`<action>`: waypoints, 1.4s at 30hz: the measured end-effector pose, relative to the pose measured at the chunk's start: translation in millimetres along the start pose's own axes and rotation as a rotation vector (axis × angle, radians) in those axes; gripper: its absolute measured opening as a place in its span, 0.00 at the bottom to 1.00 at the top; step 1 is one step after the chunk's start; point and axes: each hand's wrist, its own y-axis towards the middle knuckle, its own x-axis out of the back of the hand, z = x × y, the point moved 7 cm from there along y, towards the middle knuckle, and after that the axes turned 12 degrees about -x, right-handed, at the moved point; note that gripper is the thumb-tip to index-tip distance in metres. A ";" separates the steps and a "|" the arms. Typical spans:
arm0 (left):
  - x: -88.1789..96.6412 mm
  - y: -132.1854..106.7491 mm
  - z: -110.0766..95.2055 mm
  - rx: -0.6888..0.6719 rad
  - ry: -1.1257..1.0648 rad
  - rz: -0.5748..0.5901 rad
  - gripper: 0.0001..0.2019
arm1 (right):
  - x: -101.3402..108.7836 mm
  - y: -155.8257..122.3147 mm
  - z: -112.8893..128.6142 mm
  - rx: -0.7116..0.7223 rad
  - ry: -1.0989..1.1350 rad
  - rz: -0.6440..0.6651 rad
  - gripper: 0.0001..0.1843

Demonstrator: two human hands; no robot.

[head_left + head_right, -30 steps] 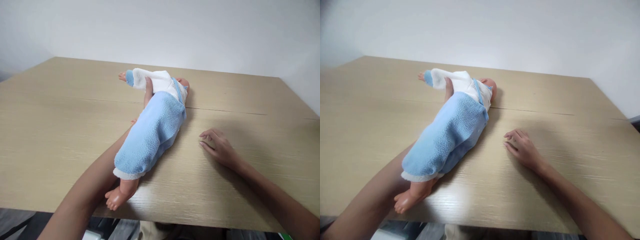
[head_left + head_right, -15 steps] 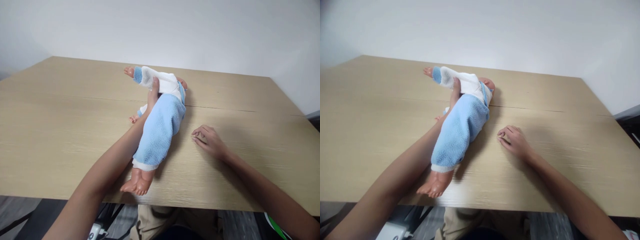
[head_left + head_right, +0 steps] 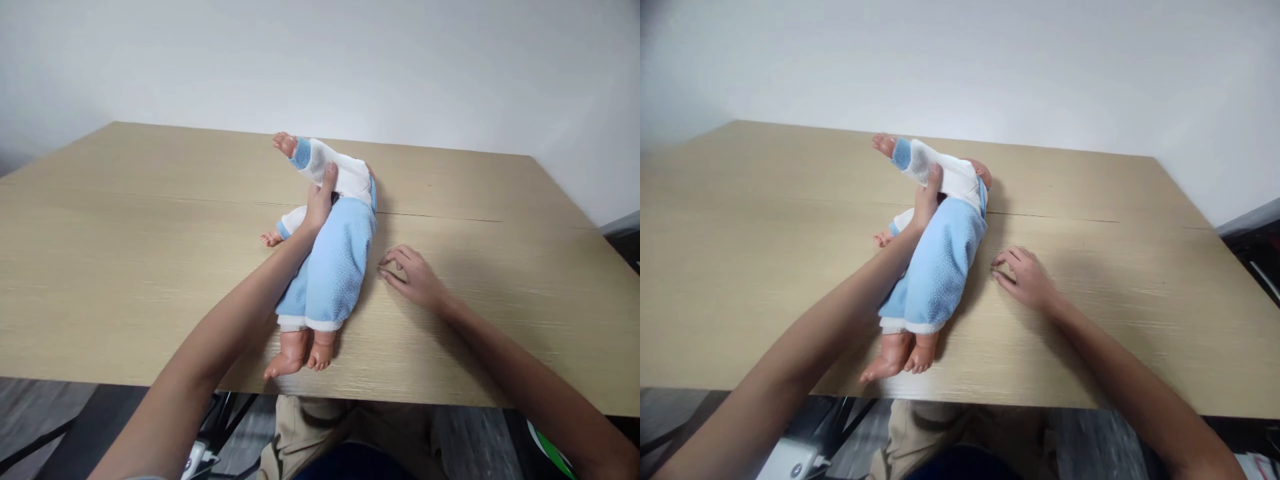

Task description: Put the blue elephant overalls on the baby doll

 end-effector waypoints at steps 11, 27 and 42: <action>-22.0 -2.0 -0.3 -0.038 0.043 0.041 0.38 | 11.7 1.2 -9.0 0.005 -0.055 -0.124 0.03; -123.5 -15.0 -29.9 -0.348 0.754 0.620 0.26 | 34.7 12.2 -86.7 -0.741 1.361 -0.154 0.26; -85.5 -41.9 -53.0 -0.368 0.770 0.671 0.24 | 49.3 10.2 -89.4 -0.907 1.745 0.000 0.33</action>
